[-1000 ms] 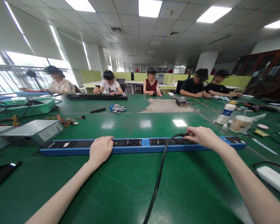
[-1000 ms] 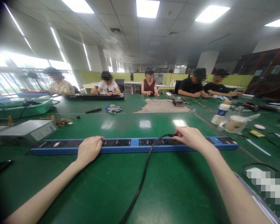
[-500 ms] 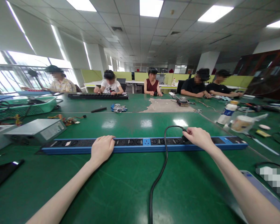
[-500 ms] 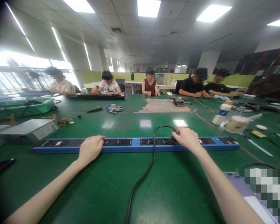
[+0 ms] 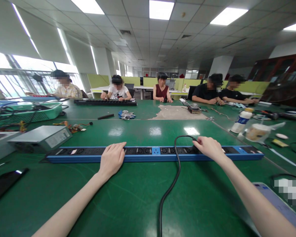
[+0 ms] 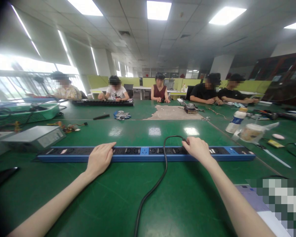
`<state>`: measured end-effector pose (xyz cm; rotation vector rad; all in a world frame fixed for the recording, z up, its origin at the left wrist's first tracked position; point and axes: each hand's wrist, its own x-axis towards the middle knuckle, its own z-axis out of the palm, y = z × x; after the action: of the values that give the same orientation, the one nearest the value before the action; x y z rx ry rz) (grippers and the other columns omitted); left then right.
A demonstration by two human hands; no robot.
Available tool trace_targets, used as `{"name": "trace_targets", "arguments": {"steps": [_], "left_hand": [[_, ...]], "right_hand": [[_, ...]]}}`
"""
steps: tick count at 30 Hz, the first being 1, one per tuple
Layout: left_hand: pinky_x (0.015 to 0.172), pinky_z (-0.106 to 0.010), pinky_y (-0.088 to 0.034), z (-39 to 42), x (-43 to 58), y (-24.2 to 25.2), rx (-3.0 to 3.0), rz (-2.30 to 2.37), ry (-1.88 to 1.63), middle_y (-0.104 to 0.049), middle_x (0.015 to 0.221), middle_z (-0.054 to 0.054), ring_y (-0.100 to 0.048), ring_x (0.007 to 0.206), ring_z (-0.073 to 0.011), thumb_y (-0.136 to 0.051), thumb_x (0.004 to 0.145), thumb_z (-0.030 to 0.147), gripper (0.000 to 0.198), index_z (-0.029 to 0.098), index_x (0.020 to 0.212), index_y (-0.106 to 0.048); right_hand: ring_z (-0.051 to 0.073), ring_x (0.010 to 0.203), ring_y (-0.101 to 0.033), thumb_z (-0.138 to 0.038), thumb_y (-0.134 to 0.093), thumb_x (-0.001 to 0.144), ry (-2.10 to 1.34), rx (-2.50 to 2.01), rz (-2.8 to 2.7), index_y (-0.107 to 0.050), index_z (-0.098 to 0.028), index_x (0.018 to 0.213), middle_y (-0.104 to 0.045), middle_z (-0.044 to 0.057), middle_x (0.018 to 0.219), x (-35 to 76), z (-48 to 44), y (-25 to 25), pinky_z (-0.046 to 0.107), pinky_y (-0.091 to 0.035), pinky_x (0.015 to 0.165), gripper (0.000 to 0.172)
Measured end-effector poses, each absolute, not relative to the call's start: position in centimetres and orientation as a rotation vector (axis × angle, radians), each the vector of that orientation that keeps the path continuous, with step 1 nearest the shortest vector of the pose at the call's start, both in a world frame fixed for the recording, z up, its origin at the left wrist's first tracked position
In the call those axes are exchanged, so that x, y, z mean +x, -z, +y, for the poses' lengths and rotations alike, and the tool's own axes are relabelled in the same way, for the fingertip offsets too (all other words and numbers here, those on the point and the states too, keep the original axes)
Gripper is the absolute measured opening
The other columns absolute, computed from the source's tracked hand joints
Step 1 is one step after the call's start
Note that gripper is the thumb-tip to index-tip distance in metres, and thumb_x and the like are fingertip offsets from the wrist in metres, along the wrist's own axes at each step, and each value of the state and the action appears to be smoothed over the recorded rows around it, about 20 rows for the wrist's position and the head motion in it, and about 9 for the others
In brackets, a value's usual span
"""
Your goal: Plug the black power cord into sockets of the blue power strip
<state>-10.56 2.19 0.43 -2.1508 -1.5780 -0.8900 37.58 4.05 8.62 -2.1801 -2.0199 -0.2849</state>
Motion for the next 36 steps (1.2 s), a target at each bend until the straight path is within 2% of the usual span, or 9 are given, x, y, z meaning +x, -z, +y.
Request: {"name": "trace_targets", "arguments": {"steps": [4,9,11,15,19,23,30,36], "left_hand": [[0.120,-0.047,-0.032,1.0,-7.7,-0.7,-2.312,-1.401,0.886,-0.055,0.150,-0.006,-0.050,0.138,-0.0241,-0.037,0.101,0.027,0.049,0.024,0.149,-0.050],[0.117,-0.048,-0.038,0.0,-5.3,-0.7,-2.453,-1.297,0.892,-0.052,0.153,-0.006,-0.050,0.138,-0.0245,-0.038,0.102,0.027,0.050,0.026,0.152,-0.045],[0.116,-0.049,-0.039,-0.1,-5.1,-0.6,-2.471,-1.282,0.903,-0.053,0.152,-0.007,-0.050,0.137,-0.0250,-0.038,0.102,0.027,0.050,0.026,0.152,-0.046],[0.115,-0.049,-0.040,-0.1,-5.2,-0.6,-2.472,-1.285,0.911,-0.054,0.151,-0.008,-0.051,0.136,-0.0251,-0.038,0.102,0.027,0.049,0.026,0.151,-0.047],[0.116,-0.046,-0.040,0.0,-5.3,-0.6,-2.467,-1.297,0.897,-0.053,0.151,-0.006,-0.051,0.137,-0.0238,-0.039,0.102,0.027,0.048,0.026,0.150,-0.048],[0.116,-0.046,-0.039,0.1,-5.2,-0.6,-2.467,-1.303,0.887,-0.053,0.151,-0.006,-0.050,0.137,-0.0237,-0.040,0.102,0.027,0.048,0.025,0.150,-0.048],[0.116,-0.048,-0.040,0.0,-5.0,-0.5,-2.456,-1.309,0.889,-0.054,0.151,-0.006,-0.051,0.136,-0.0248,-0.039,0.102,0.027,0.049,0.026,0.150,-0.048],[0.117,-0.046,-0.038,-0.1,-4.9,-0.3,-2.441,-1.318,0.879,-0.052,0.152,-0.006,-0.049,0.138,-0.0240,-0.040,0.102,0.026,0.050,0.025,0.152,-0.046]], "right_hand": [[0.027,0.079,-0.067,-0.059,-0.042,0.095,0.375,-2.191,-2.045,-0.070,-0.021,0.088,-0.070,0.014,0.084,36.4,3.9,-8.2,0.035,-0.044,0.070,0.047],[0.025,0.077,-0.066,-0.057,-0.046,0.093,0.340,-2.187,-2.054,-0.069,-0.021,0.085,-0.070,0.013,0.085,36.4,4.5,-8.3,0.034,-0.042,0.069,0.043],[0.024,0.077,-0.065,-0.061,-0.048,0.091,0.197,-2.175,-2.069,-0.068,-0.022,0.082,-0.070,0.010,0.083,37.2,5.0,-8.4,0.033,-0.042,0.069,0.044],[0.022,0.076,-0.062,-0.077,-0.047,0.086,-0.240,-2.009,-2.071,-0.065,-0.022,0.078,-0.069,0.006,0.080,39.4,5.9,-8.3,0.032,-0.044,0.070,0.059],[0.024,0.094,-0.062,-0.082,-0.046,0.084,-0.599,-1.672,-1.954,-0.070,-0.020,0.092,-0.072,0.008,0.097,40.5,6.1,-7.9,0.034,-0.046,0.084,0.068],[0.024,0.104,-0.061,-0.079,-0.053,0.084,-0.933,-1.536,-1.902,-0.074,-0.019,0.103,-0.072,0.008,0.110,40.3,5.6,-7.7,0.034,-0.044,0.094,0.067],[0.020,0.092,-0.060,-0.086,-0.053,0.077,-0.883,-1.592,-1.943,-0.071,-0.017,0.096,-0.071,0.006,0.098,39.9,4.9,-8.3,0.029,-0.044,0.080,0.074],[0.023,0.097,-0.060,-0.084,-0.057,0.077,-0.926,-1.536,-1.918,-0.072,-0.016,0.099,-0.071,0.009,0.102,40.0,5.1,-8.3,0.031,-0.044,0.084,0.073]]}}
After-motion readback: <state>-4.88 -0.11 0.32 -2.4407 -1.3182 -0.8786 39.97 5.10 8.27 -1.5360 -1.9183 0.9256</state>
